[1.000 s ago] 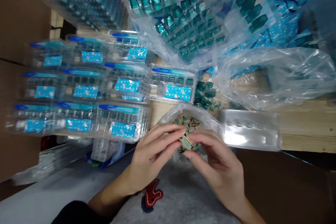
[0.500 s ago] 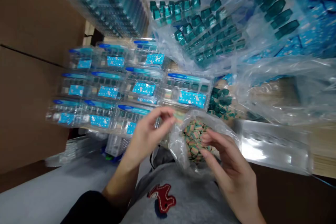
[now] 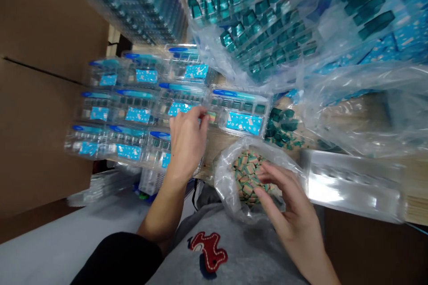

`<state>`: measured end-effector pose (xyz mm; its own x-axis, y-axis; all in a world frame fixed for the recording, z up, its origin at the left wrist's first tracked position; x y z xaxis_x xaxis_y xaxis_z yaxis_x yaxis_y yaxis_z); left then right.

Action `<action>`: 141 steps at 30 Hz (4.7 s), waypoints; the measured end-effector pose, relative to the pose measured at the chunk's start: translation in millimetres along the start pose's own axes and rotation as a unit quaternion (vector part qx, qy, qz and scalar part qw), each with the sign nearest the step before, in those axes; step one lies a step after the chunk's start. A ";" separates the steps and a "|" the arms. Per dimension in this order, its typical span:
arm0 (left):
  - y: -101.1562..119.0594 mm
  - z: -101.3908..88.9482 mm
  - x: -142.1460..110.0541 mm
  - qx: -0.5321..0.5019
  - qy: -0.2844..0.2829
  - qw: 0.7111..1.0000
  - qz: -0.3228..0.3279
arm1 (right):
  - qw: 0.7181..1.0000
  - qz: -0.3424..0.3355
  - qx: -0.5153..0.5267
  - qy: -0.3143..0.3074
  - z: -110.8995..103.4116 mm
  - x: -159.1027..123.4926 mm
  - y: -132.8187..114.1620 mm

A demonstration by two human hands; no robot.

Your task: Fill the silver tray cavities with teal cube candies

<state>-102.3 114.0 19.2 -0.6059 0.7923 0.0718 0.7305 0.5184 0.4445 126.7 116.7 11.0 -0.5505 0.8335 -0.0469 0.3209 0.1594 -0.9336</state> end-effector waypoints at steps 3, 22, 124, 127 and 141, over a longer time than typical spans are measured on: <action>4.1 1.5 0.1 0.020 0.000 1.000 0.007 | 1.000 0.004 -0.005 -0.009 2.1 0.0 1.6; 5.0 10.2 -0.9 0.032 -0.002 0.999 0.015 | 0.953 0.017 -0.273 -0.134 40.8 22.0 16.0; 43.6 4.9 -81.6 -0.443 -0.195 0.875 0.021 | 0.991 -0.020 0.030 0.132 -14.4 -2.9 -21.4; 43.7 1.6 -80.2 -0.442 -0.196 0.874 0.044 | 0.991 -0.010 0.035 0.128 -14.4 -1.8 -19.3; 33.6 1.8 -81.5 -0.386 -0.145 0.908 0.077 | 0.985 0.072 0.142 0.066 -5.1 4.6 -4.0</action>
<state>-27.8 67.4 26.7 -0.3247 0.9458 -0.0017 0.2936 0.1025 0.9504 126.9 122.6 16.3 -0.4032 0.9014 -0.1575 0.1494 -0.1049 -0.9832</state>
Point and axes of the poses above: each hand's wrist, its own x-axis towards the middle knuckle, its own z-axis out of the palm, y = z × x, the point moved 6 cm from there along x, towards the middle knuckle
